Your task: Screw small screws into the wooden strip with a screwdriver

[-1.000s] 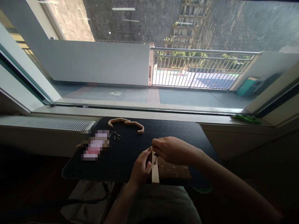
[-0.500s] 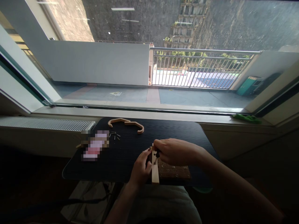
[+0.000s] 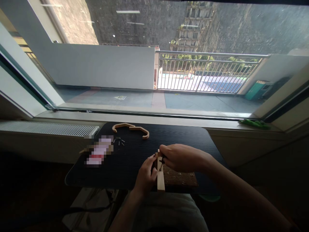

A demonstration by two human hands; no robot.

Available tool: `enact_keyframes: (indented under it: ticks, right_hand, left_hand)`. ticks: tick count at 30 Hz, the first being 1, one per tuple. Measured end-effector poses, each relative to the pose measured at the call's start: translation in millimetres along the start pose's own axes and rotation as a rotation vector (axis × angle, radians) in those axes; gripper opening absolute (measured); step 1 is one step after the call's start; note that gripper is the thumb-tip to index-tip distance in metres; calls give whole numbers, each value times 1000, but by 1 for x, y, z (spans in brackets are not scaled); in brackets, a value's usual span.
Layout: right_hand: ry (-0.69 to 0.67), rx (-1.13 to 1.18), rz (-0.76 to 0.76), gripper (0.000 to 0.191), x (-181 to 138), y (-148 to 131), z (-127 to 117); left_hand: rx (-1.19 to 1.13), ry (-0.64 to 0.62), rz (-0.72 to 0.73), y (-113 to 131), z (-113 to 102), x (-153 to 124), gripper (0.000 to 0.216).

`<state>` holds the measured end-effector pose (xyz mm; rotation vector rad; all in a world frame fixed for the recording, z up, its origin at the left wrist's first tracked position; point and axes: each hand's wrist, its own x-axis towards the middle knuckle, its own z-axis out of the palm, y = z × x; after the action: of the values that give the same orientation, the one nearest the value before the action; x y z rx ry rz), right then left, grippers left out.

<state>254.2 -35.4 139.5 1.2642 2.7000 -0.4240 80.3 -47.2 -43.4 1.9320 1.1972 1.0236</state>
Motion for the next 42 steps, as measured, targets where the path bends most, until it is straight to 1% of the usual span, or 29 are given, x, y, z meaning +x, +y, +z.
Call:
enact_keyframes:
  ticks: [12,17,21,28,37,42]
  right_hand:
    - [-5,19,-3,14,1,4,2]
    - [37,47,-18,18,2,6,2]
    - [73,49,-63,14,3,6,-1]
    - [55,62,-101,12,3,5,-3]
    - [64,84,-25,13,2,5,0]
    - [81,120,5,20,3,5,5]
  left_hand:
    - [-9,3,-9,-1,0,0,53]
    - [-6,-4,-13,-3,1,0,52]
    - [8,-8,-11,-2,1,0,52]
    - [-5,3,-6,1,-1,0,52]
    - [4,0,-15,-1,1,0,52]
    - [16,-14,-26,2,-1,0,51]
